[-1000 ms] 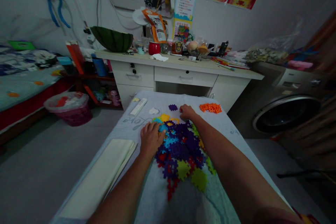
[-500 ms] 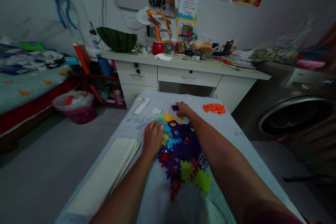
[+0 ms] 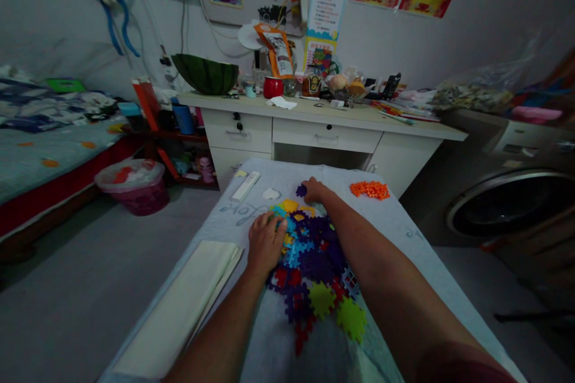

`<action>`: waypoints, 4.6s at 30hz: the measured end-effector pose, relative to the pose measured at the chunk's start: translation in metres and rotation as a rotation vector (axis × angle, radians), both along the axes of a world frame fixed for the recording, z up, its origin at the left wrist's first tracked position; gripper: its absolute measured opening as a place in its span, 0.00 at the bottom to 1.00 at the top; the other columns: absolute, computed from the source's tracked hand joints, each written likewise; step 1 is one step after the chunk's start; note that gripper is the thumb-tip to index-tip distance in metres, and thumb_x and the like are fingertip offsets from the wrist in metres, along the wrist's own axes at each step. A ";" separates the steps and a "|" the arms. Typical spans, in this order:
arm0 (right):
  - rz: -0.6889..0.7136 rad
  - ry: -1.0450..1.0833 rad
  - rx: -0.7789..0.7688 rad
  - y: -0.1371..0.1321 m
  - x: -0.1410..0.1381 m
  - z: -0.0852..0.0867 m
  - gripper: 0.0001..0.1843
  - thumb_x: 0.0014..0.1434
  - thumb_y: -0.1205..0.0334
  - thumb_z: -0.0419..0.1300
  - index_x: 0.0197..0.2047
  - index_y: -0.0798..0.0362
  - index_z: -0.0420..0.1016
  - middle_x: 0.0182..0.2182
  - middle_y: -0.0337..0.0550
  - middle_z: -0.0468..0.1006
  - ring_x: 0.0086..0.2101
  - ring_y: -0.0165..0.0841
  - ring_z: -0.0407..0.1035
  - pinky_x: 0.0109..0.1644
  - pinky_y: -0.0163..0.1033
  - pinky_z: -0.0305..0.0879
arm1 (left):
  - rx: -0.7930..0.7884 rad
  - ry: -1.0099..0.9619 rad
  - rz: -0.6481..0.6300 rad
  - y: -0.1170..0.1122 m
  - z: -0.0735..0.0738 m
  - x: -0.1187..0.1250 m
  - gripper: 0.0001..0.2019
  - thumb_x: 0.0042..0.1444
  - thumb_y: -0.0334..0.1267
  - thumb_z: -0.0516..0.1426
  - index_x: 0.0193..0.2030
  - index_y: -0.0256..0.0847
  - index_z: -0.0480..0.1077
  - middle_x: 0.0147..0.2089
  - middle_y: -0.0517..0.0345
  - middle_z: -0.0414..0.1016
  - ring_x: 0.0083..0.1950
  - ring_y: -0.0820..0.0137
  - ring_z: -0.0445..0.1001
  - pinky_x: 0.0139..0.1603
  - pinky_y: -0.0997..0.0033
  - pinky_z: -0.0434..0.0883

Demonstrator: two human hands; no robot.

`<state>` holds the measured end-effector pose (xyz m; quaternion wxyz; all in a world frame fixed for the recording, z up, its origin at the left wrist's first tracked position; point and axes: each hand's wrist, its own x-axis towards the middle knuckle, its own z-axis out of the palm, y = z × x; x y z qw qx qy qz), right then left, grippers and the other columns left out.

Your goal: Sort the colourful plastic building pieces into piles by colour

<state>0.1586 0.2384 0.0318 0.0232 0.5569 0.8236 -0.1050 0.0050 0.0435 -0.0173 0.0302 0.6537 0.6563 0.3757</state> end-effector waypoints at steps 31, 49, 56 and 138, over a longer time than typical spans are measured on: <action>0.398 0.225 -0.068 -0.213 0.120 0.047 0.22 0.48 0.64 0.65 0.48 0.45 0.75 0.61 0.49 0.65 0.61 0.48 0.57 0.64 0.57 0.52 | -0.073 0.068 0.001 0.000 0.006 0.001 0.15 0.62 0.47 0.51 0.45 0.45 0.76 0.57 0.50 0.72 0.60 0.57 0.66 0.61 0.52 0.62; -0.695 0.304 0.276 -0.011 0.222 0.004 0.56 0.44 0.43 0.69 0.68 0.57 0.50 0.65 0.64 0.54 0.64 0.52 0.50 0.64 0.51 0.52 | -0.109 0.133 0.002 0.004 -0.001 -0.004 0.16 0.60 0.47 0.51 0.47 0.45 0.75 0.61 0.48 0.68 0.61 0.54 0.65 0.62 0.49 0.62; -0.789 0.335 0.099 0.022 0.218 0.006 0.49 0.44 0.31 0.63 0.62 0.52 0.61 0.64 0.65 0.56 0.61 0.59 0.53 0.59 0.60 0.53 | -0.086 0.126 -0.005 0.004 -0.002 -0.004 0.16 0.60 0.48 0.51 0.46 0.46 0.75 0.59 0.49 0.70 0.61 0.55 0.66 0.62 0.50 0.62; -0.195 -0.077 -0.046 0.002 0.160 0.014 0.40 0.44 0.48 0.69 0.59 0.48 0.65 0.54 0.51 0.70 0.51 0.46 0.68 0.52 0.44 0.64 | -0.078 0.136 -0.028 0.003 -0.001 -0.003 0.14 0.61 0.47 0.51 0.44 0.46 0.75 0.57 0.51 0.72 0.59 0.57 0.67 0.60 0.51 0.63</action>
